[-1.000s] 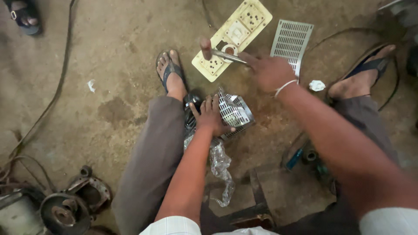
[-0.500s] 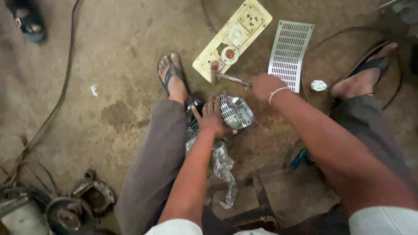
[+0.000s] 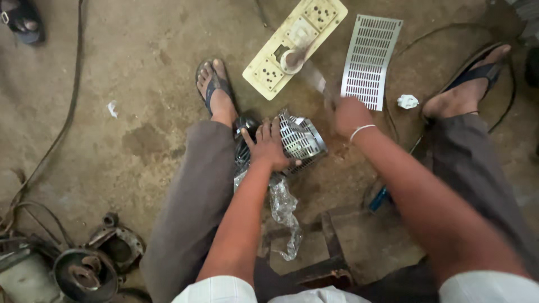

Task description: The person is repairing a motor by using a screwdriver and hammer to adjust and secure its components. They manipulate the motor casing and internal parts while seated on the floor.

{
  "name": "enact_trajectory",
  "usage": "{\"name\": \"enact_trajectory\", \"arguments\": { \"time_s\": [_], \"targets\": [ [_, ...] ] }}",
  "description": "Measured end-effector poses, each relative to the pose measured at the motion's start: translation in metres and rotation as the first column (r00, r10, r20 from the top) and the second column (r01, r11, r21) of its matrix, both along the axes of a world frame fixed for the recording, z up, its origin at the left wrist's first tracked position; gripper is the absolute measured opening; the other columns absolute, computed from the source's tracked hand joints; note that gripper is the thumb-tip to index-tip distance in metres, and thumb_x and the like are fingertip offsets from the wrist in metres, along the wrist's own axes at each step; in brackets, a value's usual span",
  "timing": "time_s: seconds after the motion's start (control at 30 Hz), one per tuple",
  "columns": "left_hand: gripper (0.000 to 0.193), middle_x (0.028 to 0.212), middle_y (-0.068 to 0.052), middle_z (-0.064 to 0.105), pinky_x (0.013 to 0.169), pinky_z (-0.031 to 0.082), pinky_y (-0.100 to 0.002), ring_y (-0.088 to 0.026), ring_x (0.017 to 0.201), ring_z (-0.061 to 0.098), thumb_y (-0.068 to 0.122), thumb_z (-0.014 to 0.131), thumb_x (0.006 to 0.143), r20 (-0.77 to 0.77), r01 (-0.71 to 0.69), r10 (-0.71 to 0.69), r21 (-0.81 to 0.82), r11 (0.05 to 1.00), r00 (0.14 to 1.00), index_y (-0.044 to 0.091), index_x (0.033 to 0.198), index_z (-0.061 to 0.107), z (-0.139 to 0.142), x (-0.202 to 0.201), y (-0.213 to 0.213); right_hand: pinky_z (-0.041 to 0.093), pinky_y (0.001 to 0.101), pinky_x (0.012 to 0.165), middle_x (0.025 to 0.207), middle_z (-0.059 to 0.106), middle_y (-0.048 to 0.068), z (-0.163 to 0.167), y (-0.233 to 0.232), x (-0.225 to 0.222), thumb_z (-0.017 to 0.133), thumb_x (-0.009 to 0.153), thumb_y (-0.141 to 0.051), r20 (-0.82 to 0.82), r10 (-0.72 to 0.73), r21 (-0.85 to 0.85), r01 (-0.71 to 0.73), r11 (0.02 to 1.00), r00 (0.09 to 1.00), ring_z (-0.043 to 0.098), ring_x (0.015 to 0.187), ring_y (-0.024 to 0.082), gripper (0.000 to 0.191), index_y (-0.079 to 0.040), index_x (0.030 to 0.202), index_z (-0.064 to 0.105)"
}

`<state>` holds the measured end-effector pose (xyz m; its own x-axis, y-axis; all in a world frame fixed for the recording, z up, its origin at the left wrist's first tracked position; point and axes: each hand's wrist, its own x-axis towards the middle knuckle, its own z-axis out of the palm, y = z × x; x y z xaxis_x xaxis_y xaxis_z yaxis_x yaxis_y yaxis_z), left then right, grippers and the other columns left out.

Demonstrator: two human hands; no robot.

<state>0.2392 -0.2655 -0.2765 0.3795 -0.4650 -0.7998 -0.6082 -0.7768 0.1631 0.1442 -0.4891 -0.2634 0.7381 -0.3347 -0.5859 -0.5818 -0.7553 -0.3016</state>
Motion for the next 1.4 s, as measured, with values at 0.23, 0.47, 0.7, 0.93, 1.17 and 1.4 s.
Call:
{"name": "enact_trajectory", "arguments": {
  "time_s": [0.23,0.47,0.7,0.93,1.17,1.4],
  "targets": [
    [0.149,0.171,-0.012,0.009,0.118,-0.011,-0.069,-0.033,0.157,0.009,0.075,0.085,0.056,-0.002,-0.028,0.028,-0.015,1.000,1.000,0.015,0.163,0.001,-0.001,-0.001,0.004,0.055,0.0498,0.089,0.112,0.071,0.026,-0.010,0.005,-0.018,0.060,0.095,-0.022,0.448,-0.540,0.238,0.487,0.840,0.712,0.069,0.101,0.043,0.040,-0.009,0.132,0.064],
    [0.151,0.172,-0.010,0.006,0.119,-0.012,-0.069,-0.032,0.158,0.009,0.076,0.085,0.055,0.004,-0.010,0.010,0.005,1.000,1.000,0.016,0.163,-0.001,-0.003,0.001,0.001,0.054,0.0485,0.090,0.118,0.070,0.024,-0.020,0.031,-0.041,0.064,0.090,-0.025,0.216,-0.381,0.258,0.324,0.910,0.899,0.069,0.103,0.042,0.051,-0.015,0.140,0.061],
    [0.151,0.172,-0.011,0.004,0.118,-0.011,-0.069,-0.033,0.157,0.009,0.077,0.084,0.056,-0.016,-0.006,0.007,0.023,1.000,1.000,0.016,0.164,-0.003,-0.003,0.003,0.000,0.053,0.0489,0.086,0.110,0.072,0.024,0.001,0.013,-0.049,0.073,0.092,-0.029,0.105,-0.156,0.122,0.143,0.982,0.982,0.068,0.096,0.042,0.048,-0.019,0.138,0.064],
    [0.150,0.171,-0.013,0.007,0.118,-0.012,-0.070,-0.034,0.157,0.010,0.078,0.083,0.057,-0.003,0.002,-0.002,0.018,1.000,1.000,0.014,0.163,-0.001,-0.006,0.001,0.002,0.054,0.0494,0.082,0.105,0.072,0.023,0.008,-0.001,-0.074,0.064,0.096,-0.030,0.395,-0.587,0.291,0.510,0.810,0.707,0.070,0.090,0.040,0.050,-0.022,0.145,0.058],
    [0.151,0.171,-0.013,0.008,0.117,-0.014,-0.070,-0.034,0.157,0.009,0.078,0.083,0.056,0.007,-0.010,0.010,-0.003,1.000,1.000,0.016,0.164,-0.002,-0.005,0.003,0.001,0.052,0.0532,0.081,0.102,0.071,0.025,0.039,0.004,-0.087,0.067,0.095,-0.033,0.299,-0.185,-0.037,0.205,0.978,0.936,0.067,0.091,0.044,0.048,-0.017,0.141,0.061],
    [0.150,0.171,-0.011,0.008,0.118,-0.015,-0.067,-0.033,0.158,0.009,0.076,0.085,0.056,-0.013,-0.035,0.034,-0.022,0.999,0.999,0.016,0.163,-0.001,-0.006,0.002,0.003,0.056,0.0333,0.070,0.087,0.071,0.008,0.139,0.038,-0.151,0.056,0.103,-0.020,0.581,-0.567,0.388,0.413,0.824,0.584,0.067,0.071,0.017,0.061,-0.009,0.160,0.035]
  ]
}}
